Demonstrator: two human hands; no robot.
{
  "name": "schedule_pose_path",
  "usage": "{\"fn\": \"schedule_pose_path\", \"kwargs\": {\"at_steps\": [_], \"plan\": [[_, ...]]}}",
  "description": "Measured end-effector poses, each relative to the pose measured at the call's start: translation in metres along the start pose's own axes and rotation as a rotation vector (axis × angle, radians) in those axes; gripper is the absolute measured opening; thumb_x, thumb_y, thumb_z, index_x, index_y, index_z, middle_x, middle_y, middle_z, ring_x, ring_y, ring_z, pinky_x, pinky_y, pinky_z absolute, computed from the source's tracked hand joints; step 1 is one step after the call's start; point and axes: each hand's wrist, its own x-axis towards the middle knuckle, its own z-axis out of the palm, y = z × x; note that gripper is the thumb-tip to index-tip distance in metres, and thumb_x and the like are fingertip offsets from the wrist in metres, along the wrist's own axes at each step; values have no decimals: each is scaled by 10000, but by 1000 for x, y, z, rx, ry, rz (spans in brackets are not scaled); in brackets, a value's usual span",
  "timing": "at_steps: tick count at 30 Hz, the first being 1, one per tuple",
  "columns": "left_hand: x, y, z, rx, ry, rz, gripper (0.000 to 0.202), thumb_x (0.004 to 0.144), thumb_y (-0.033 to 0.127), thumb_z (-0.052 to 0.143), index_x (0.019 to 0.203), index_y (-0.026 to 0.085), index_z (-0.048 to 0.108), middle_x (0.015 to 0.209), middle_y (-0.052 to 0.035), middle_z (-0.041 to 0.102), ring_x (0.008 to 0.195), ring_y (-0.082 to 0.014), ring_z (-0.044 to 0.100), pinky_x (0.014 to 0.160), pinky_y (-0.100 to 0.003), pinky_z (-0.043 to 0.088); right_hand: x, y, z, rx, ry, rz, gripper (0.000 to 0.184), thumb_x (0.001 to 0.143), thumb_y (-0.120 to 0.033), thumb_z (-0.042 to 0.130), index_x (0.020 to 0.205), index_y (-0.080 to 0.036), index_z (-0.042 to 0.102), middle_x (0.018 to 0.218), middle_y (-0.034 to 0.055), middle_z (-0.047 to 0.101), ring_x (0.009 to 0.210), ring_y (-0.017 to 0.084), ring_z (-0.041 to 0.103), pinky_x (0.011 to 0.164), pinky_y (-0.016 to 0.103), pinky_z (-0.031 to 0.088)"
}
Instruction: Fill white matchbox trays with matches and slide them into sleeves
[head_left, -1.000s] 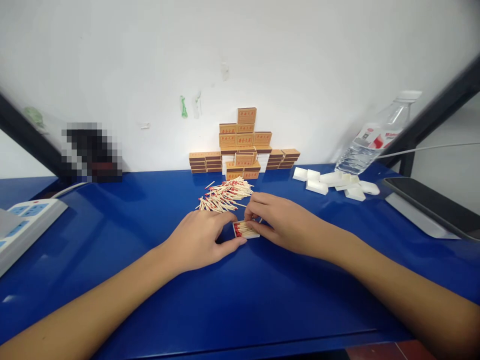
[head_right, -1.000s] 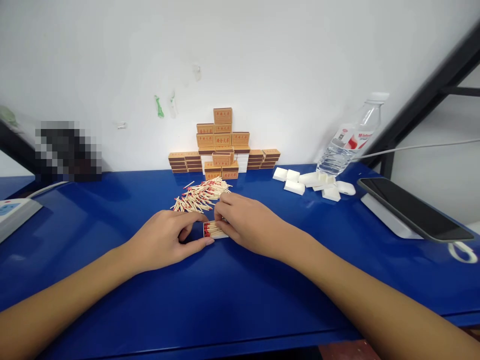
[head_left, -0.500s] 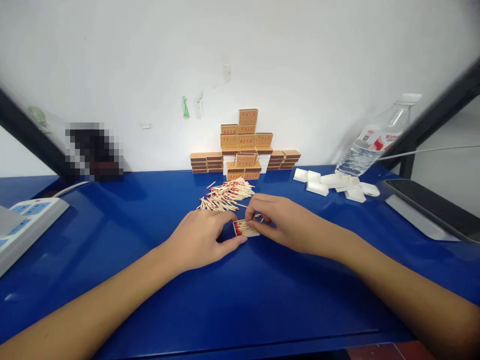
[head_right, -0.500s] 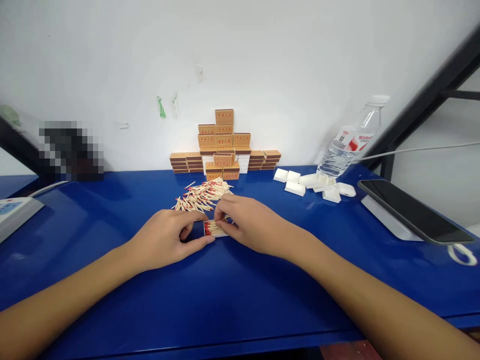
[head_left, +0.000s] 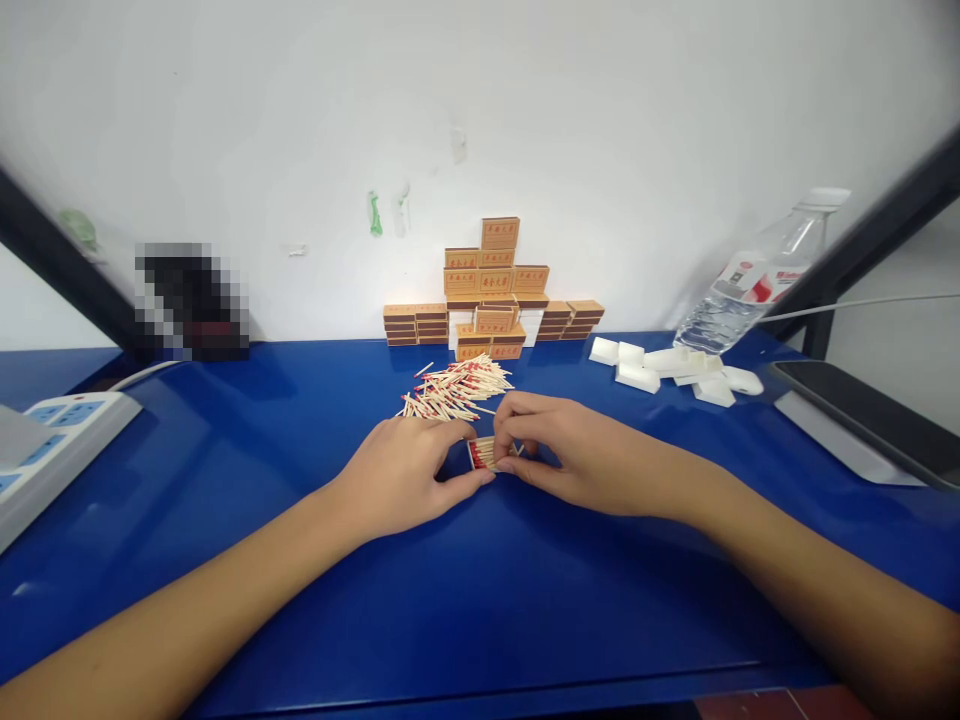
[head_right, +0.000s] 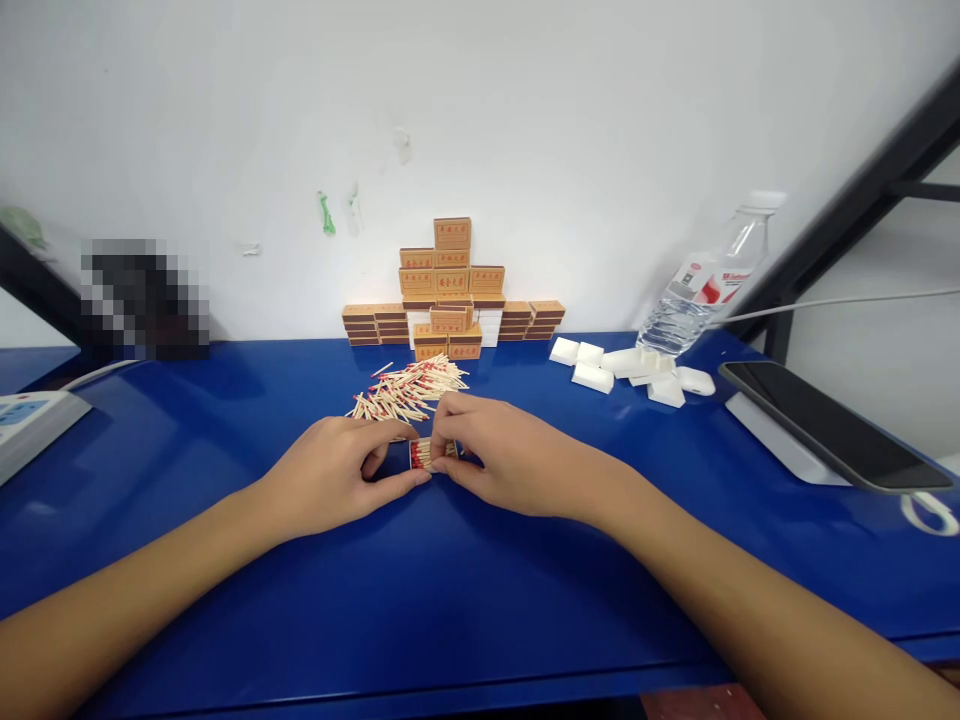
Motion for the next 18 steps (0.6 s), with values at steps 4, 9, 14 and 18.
{"fn": "schedule_pose_path", "kwargs": {"at_steps": [4, 9, 14, 18], "plan": [[1, 0, -1, -10, -24, -7, 326, 968, 520, 630, 1063, 222, 722, 580, 43, 555, 524, -137, 523, 556, -272, 307, 0, -1, 0, -14, -10, 10, 93, 1005, -198, 601, 974, -202, 688, 1035, 50, 636, 878, 170, 613, 793, 312, 490], [0, -1, -1, 1, -20, -7, 350, 958, 538, 638, 1094, 227, 724, 601, 38, 578, 541, -140, 537, 565, -275, 316, 1, 0, -6, -41, 52, -5, 92, 977, -193, 617, 940, -210, 699, 1000, 45, 650, 869, 172, 619, 769, 303, 475], [-1, 0, -1, 7, -21, -15, 328, 947, 497, 654, 1123, 232, 735, 572, 47, 557, 526, -139, 534, 566, -276, 315, -1, 17, -23, -221, 186, 76, 111, 977, -236, 611, 909, -200, 691, 885, 38, 643, 786, 173, 578, 696, 303, 415], [0, 0, -3, 0, -1, -32, 319, 947, 472, 644, 1121, 222, 739, 570, 44, 557, 519, -136, 526, 566, -279, 328, -3, 33, -28, -169, 6, 107, 94, 973, -285, 644, 970, -215, 707, 958, 42, 647, 807, 174, 575, 694, 294, 417]]}}
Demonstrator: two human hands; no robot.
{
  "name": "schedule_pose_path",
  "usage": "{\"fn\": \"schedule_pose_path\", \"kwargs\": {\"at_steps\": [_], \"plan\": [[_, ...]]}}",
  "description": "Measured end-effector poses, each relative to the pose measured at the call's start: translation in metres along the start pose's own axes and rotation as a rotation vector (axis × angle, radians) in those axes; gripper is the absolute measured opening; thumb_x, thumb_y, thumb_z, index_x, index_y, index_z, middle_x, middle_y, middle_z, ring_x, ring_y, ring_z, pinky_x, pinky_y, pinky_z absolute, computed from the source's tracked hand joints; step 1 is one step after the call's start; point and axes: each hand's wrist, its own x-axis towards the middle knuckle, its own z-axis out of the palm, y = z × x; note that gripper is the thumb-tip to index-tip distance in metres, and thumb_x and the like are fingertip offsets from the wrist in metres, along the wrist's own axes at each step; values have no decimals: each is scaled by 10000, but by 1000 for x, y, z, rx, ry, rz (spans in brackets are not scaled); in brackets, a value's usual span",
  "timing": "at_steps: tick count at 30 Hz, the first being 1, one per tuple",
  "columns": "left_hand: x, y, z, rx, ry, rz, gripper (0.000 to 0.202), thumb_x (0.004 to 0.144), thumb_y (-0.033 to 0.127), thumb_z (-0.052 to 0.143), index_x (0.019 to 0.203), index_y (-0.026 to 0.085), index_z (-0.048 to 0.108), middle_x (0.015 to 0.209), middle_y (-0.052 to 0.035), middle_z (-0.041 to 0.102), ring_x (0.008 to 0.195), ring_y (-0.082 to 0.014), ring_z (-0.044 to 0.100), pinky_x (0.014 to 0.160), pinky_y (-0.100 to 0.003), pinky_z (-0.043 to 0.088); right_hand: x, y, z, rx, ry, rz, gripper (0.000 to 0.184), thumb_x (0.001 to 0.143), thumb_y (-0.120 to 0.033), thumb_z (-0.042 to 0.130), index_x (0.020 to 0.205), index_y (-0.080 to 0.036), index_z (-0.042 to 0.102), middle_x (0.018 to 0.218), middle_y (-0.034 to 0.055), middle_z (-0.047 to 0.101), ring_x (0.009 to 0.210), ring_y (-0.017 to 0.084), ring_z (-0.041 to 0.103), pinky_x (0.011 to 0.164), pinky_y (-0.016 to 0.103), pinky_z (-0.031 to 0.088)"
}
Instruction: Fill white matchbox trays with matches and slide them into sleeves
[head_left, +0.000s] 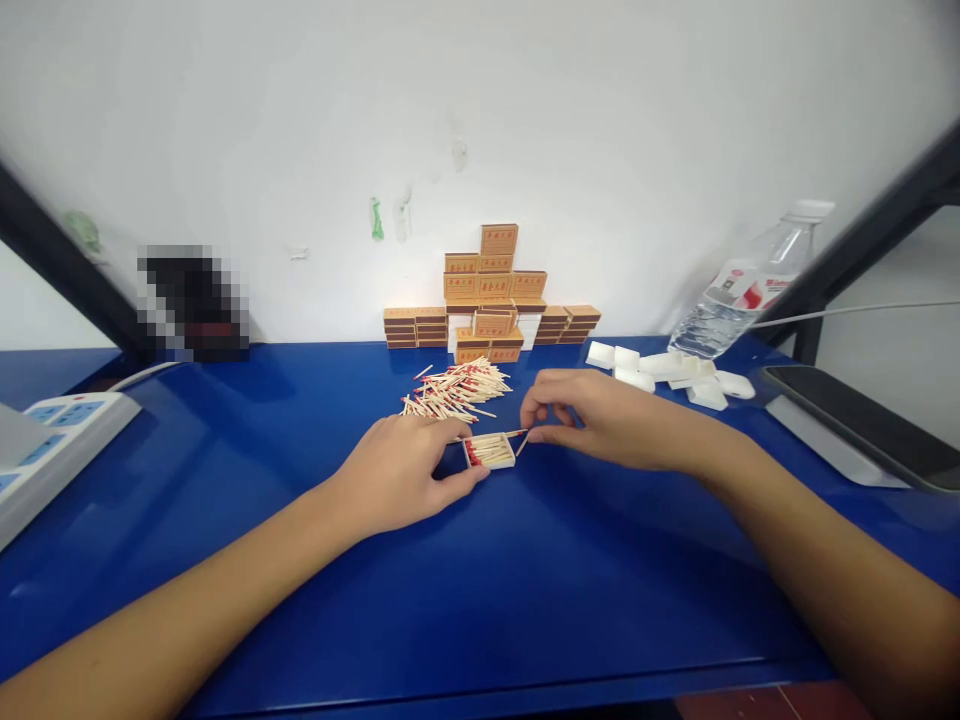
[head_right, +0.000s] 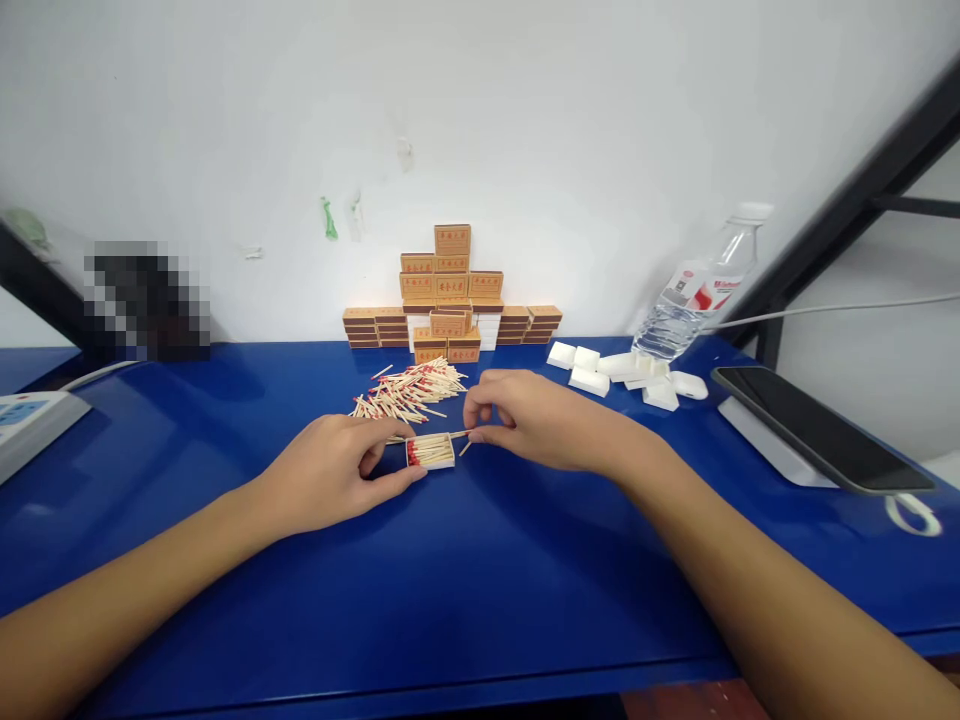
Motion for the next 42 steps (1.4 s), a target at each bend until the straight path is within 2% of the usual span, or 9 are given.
{"fn": "schedule_pose_path", "kwargs": {"at_steps": [7, 11, 14, 21, 28, 31, 33, 38, 42], "plan": [[-1, -1, -2, -15, -31, 18, 310, 945, 476, 642, 1117, 233, 730, 593, 48, 569, 532, -135, 530, 563, -279, 328, 5, -5, 14, 41, -28, -9, 88, 975, -198, 608, 958, -198, 695, 928, 36, 609, 803, 167, 556, 720, 295, 424], [0, -1, -3, -18, -2, -5, 331, 942, 487, 643, 1129, 228, 726, 591, 47, 569, 544, -139, 539, 577, -280, 339, 2, -10, 9, 140, -144, -12, 80, 973, -227, 637, 983, -226, 716, 1013, 39, 623, 856, 173, 578, 726, 290, 442], [0, -2, -2, -21, -36, 2, 307, 942, 472, 646, 1114, 232, 729, 584, 48, 559, 532, -136, 525, 570, -276, 324, 0, -12, 4, 180, -201, 28, 67, 961, -273, 676, 993, -231, 717, 1037, 42, 623, 863, 177, 588, 732, 296, 452], [0, -1, -1, -55, -49, -17, 311, 935, 494, 645, 1090, 237, 727, 585, 56, 554, 534, -129, 515, 573, -274, 319, -2, -11, 4, 156, -249, 50, 96, 965, -262, 639, 910, -222, 707, 1001, 50, 632, 838, 187, 589, 717, 305, 442], [2, -1, -4, -97, -34, -34, 281, 915, 480, 669, 1050, 244, 738, 563, 63, 543, 515, -116, 501, 557, -267, 301, -1, -5, 6, 41, 7, 86, 174, 1022, -323, 557, 950, -203, 660, 889, 36, 666, 770, 180, 570, 700, 308, 399], [1, 0, -3, -113, -35, -40, 284, 912, 491, 674, 1052, 252, 733, 561, 70, 544, 518, -114, 508, 560, -262, 314, 2, -7, 6, 43, 85, 60, 206, 1023, -273, 538, 1159, -205, 678, 884, 27, 675, 751, 169, 575, 691, 299, 394], [1, 1, -3, -111, -33, -41, 290, 910, 496, 676, 1053, 250, 730, 567, 69, 551, 521, -116, 516, 560, -263, 315, 3, -10, 7, 63, 129, 13, 254, 1022, -263, 533, 1217, -210, 688, 899, 30, 685, 746, 164, 576, 690, 298, 399], [0, 0, -1, -31, -14, -3, 312, 926, 505, 649, 1060, 236, 733, 574, 53, 563, 517, -128, 519, 558, -276, 307, 7, -20, 11, 296, 252, 105, 210, 984, -379, 631, 949, -211, 752, 734, -3, 642, 622, 133, 495, 607, 290, 386], [-1, -3, 0, -7, 34, 7, 335, 938, 505, 645, 1119, 236, 728, 568, 53, 552, 523, -134, 527, 568, -281, 327, 10, -25, 19, 559, 206, 148, 272, 921, -470, 727, 918, -201, 769, 765, 11, 687, 669, 139, 544, 636, 297, 420]]}}
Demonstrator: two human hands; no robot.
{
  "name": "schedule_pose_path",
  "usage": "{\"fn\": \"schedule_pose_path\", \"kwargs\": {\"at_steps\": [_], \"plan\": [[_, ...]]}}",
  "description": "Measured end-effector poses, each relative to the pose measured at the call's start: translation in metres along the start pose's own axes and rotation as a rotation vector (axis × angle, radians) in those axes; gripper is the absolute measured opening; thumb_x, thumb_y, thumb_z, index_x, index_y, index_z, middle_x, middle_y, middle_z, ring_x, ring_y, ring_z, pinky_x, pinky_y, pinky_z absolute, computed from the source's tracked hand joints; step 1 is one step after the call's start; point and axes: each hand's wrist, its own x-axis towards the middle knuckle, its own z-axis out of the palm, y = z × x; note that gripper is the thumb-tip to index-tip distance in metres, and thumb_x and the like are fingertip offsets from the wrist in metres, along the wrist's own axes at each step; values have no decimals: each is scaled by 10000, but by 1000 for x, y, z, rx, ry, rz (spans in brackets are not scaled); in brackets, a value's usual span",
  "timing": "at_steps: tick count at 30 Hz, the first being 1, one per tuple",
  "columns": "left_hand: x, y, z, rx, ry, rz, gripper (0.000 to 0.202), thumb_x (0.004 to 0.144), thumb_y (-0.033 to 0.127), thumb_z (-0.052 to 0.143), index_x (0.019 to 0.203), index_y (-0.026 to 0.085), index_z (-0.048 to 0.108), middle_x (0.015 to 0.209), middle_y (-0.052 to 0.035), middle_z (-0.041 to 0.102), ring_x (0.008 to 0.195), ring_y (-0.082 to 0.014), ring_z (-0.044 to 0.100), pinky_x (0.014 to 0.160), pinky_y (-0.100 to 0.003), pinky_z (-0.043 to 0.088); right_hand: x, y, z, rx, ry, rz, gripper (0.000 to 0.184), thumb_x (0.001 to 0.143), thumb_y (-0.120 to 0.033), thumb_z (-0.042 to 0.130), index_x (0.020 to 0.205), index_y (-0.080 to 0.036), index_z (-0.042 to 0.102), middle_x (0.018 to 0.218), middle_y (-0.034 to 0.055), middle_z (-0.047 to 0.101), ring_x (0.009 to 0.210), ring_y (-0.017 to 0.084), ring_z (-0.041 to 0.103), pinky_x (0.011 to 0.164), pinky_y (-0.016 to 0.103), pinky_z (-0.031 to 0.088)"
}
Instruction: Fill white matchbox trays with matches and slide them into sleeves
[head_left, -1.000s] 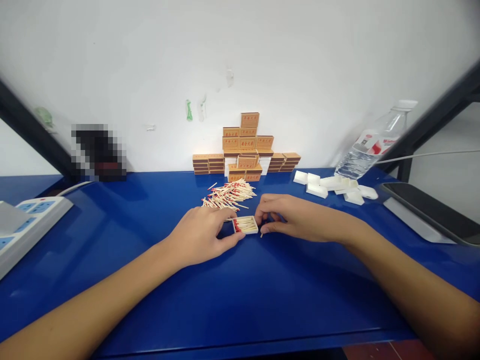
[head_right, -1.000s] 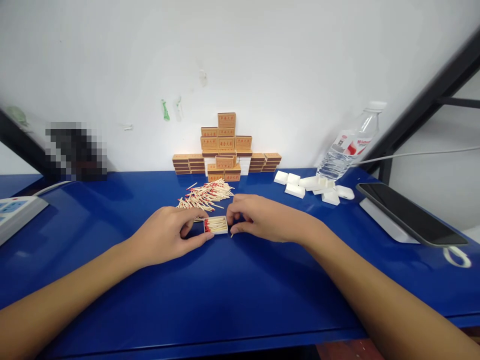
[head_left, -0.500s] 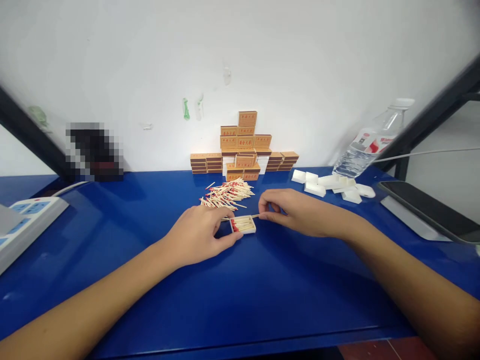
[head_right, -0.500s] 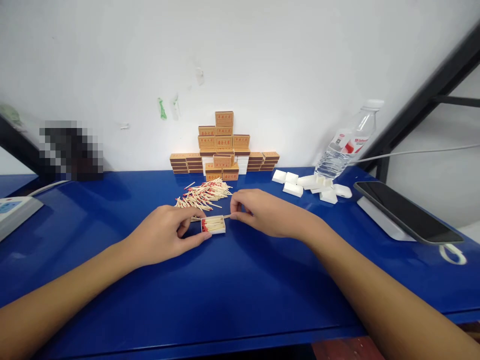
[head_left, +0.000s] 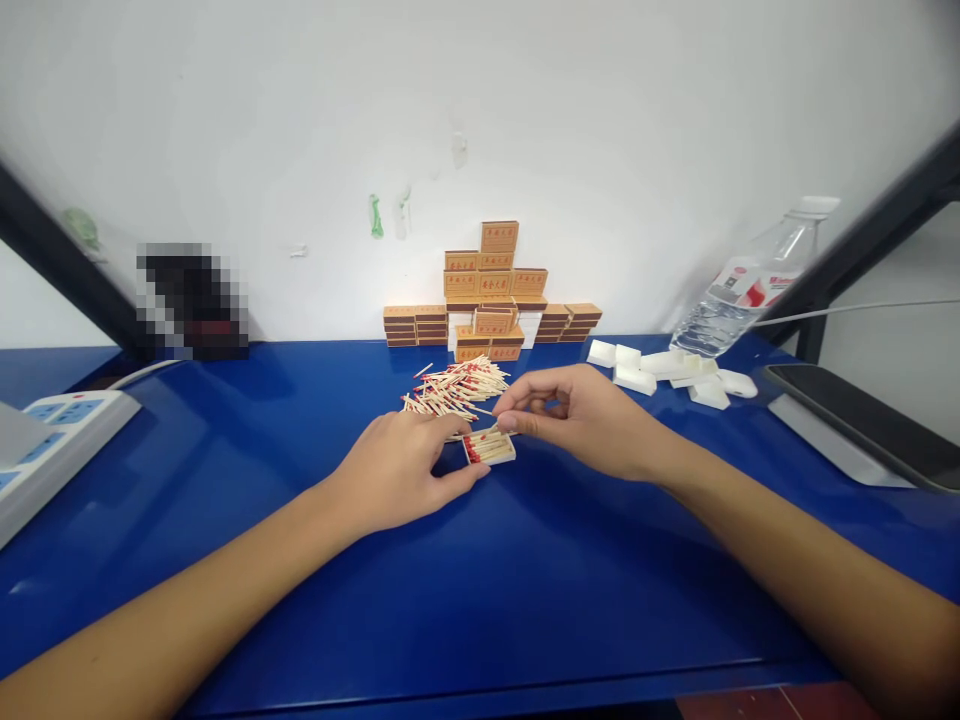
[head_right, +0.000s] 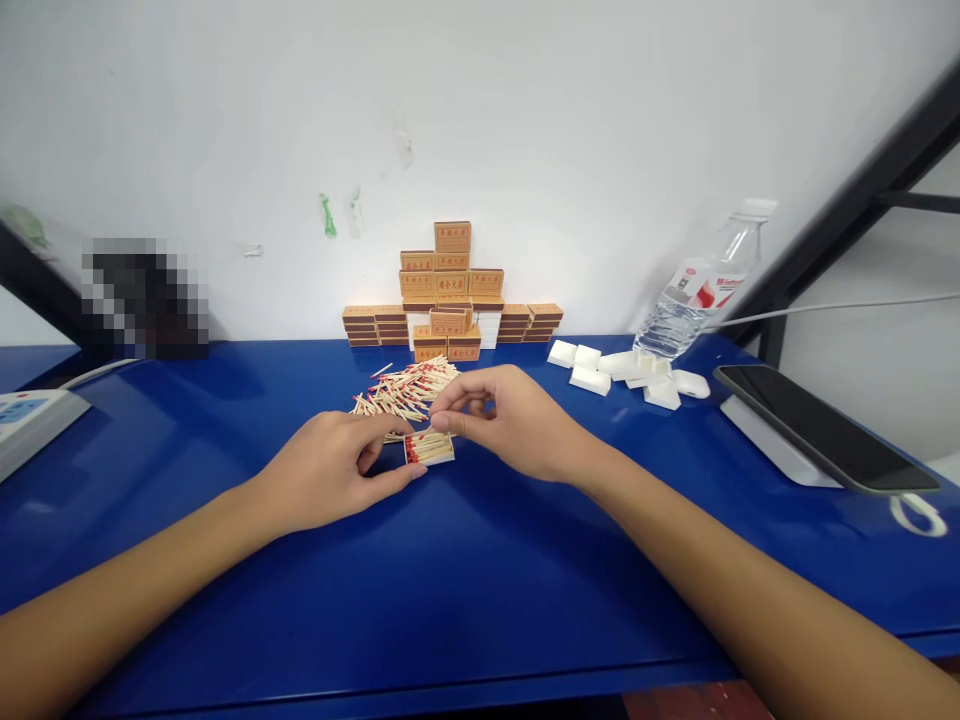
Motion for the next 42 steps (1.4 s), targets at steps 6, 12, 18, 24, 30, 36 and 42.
{"fn": "schedule_pose_path", "kwargs": {"at_steps": [6, 12, 18, 24, 30, 36, 42], "plan": [[0, 2, 0, 6, -20, -14, 348, 947, 526, 619, 1073, 224, 734, 571, 45, 548, 511, -131, 503, 554, -284, 314, 2, 3, 6, -53, -47, 19, 229, 932, -424, 715, 927, -209, 796, 764, 2, 670, 641, 125, 463, 617, 299, 354], [1, 1, 1, 4, -35, -22, 358, 952, 536, 614, 1080, 225, 736, 579, 39, 553, 533, -142, 518, 557, -284, 304, 1, 7, 6, -224, -86, 28, 154, 919, -347, 700, 907, -223, 791, 856, 20, 663, 704, 147, 485, 637, 301, 374], [1, 0, 2, 5, -30, -2, 348, 952, 532, 622, 1077, 227, 732, 579, 40, 554, 525, -142, 511, 561, -283, 308, -4, 8, 7, -287, -105, -59, 112, 920, -271, 675, 910, -211, 769, 921, 30, 639, 780, 156, 543, 704, 299, 423], [0, 2, 0, 3, -60, 21, 316, 945, 494, 648, 1098, 230, 728, 587, 46, 555, 521, -134, 517, 558, -279, 316, -4, 4, 4, -332, -106, -112, 115, 948, -262, 645, 921, -213, 746, 936, 35, 644, 798, 161, 557, 714, 297, 427], [-1, 5, -3, -74, -88, 69, 307, 926, 473, 669, 1103, 228, 726, 612, 46, 584, 538, -127, 538, 563, -269, 359, -1, 12, -9, -474, -53, -163, 94, 951, -253, 647, 921, -208, 723, 905, 34, 641, 801, 169, 559, 737, 309, 420], [-4, 7, -1, -105, -130, 122, 307, 915, 478, 685, 1097, 239, 743, 624, 38, 605, 551, -128, 555, 556, -263, 380, 0, 19, -8, -419, -215, -125, 103, 960, -286, 655, 957, -214, 728, 969, 45, 630, 829, 176, 571, 750, 314, 444], [-3, 4, 0, -63, -134, 116, 344, 938, 492, 655, 1127, 215, 732, 650, 27, 615, 582, -140, 576, 582, -278, 391, 0, 18, -2, -441, -204, -104, 97, 996, -252, 606, 958, -199, 677, 968, 44, 600, 835, 174, 552, 735, 307, 435]]}}
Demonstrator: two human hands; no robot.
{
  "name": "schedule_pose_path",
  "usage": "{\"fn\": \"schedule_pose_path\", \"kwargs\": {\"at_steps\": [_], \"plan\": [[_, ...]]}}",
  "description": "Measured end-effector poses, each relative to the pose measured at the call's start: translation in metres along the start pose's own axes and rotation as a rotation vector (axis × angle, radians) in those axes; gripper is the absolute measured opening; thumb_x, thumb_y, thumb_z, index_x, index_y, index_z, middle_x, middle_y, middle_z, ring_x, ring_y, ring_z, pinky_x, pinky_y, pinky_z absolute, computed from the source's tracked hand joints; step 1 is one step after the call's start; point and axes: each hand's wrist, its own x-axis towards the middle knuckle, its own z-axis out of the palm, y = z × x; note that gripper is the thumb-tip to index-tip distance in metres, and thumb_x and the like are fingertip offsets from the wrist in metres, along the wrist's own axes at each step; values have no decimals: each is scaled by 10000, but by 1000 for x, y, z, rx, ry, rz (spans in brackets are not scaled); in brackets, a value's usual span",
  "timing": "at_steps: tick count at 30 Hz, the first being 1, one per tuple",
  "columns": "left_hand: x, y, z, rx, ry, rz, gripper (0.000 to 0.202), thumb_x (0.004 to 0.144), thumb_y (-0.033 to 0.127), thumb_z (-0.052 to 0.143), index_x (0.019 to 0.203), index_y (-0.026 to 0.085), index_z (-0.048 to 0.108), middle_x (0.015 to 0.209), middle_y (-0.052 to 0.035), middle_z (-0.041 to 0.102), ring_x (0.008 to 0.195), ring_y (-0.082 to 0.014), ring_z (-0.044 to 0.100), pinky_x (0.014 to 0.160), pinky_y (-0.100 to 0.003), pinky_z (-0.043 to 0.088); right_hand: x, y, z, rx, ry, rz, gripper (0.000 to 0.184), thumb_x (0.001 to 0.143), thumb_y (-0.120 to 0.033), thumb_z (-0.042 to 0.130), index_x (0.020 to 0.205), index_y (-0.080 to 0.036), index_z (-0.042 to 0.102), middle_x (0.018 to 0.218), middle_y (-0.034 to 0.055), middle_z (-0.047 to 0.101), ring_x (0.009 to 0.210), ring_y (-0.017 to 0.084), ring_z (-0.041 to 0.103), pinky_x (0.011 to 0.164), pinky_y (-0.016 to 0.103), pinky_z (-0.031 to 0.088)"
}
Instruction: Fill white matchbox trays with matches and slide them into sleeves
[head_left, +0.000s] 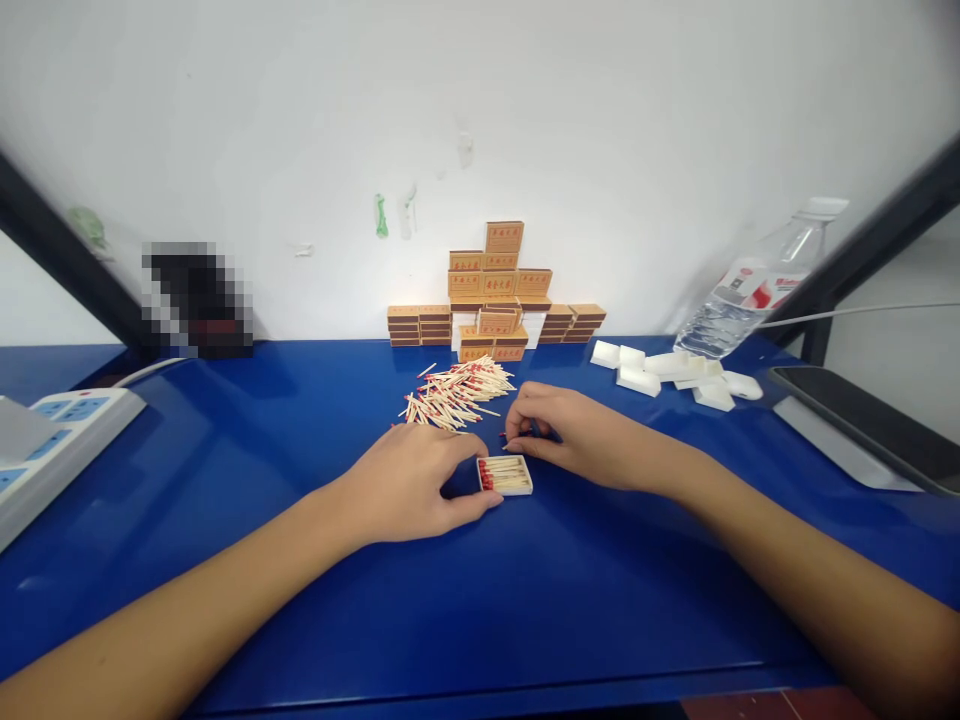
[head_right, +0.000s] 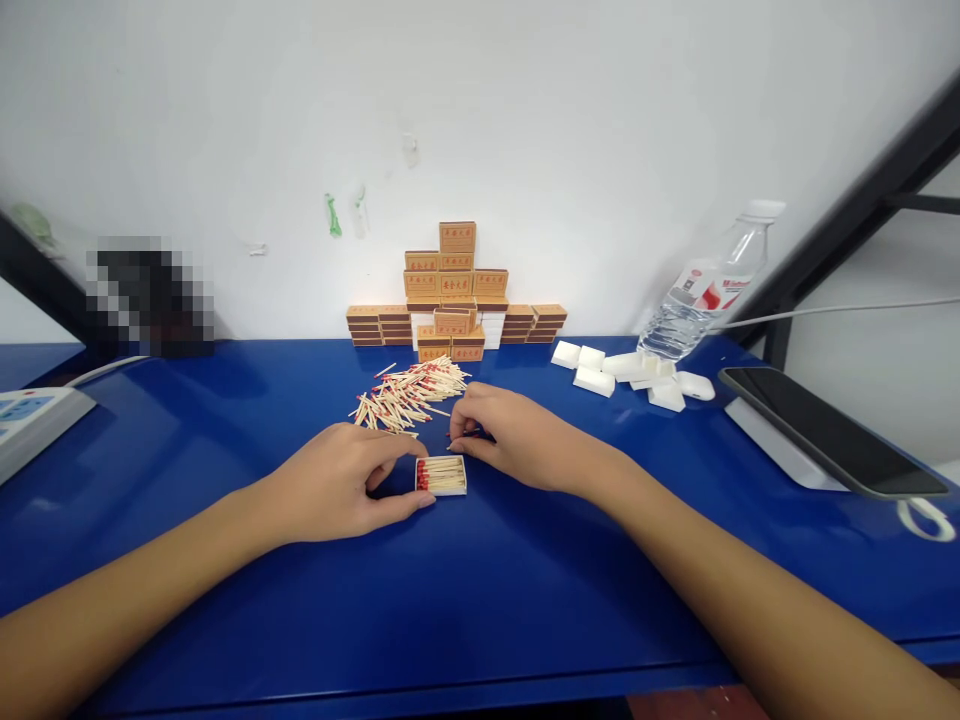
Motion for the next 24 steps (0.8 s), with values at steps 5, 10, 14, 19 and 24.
{"fn": "schedule_pose_path", "kwargs": {"at_steps": [5, 10, 14, 19, 24], "plan": [[0, 1, -1, 23, -8, -13, 352, 946, 506, 641, 1123, 214, 729, 672, 16, 627, 597, -144, 584, 584, -276, 397, -2, -1, 1, -12, -31, -44, 110, 1013, -230, 577, 954, -203, 665, 986, 51, 600, 855, 183, 554, 752, 316, 431], [1, 1, -1, 42, 0, -31, 340, 949, 497, 639, 1124, 219, 723, 646, 23, 610, 567, -139, 566, 577, -273, 384, -3, -7, -2, -33, 61, -69, 176, 1065, -286, 497, 944, -206, 597, 993, 75, 608, 967, 233, 524, 847, 356, 429], [3, -2, -1, 68, 69, -88, 300, 947, 482, 640, 1067, 221, 725, 586, 39, 563, 511, -132, 515, 552, -271, 326, -3, -10, -6, 10, 228, -29, 136, 1065, -286, 498, 1053, -219, 616, 1018, 75, 615, 954, 222, 541, 820, 337, 451], [3, -3, -1, 79, 90, -102, 298, 944, 486, 636, 1042, 217, 720, 577, 42, 553, 512, -133, 505, 560, -276, 313, -1, -17, -4, 45, 264, -89, 200, 1047, -272, 533, 1122, -245, 716, 1015, 71, 700, 984, 235, 576, 827, 360, 457], [4, -3, -4, 94, 104, -123, 324, 952, 481, 614, 1109, 222, 728, 580, 40, 553, 522, -141, 509, 562, -286, 304, 3, -21, 5, 339, 337, 97, 174, 950, -371, 696, 927, -208, 750, 880, 38, 734, 753, 175, 598, 684, 322, 455]]}}
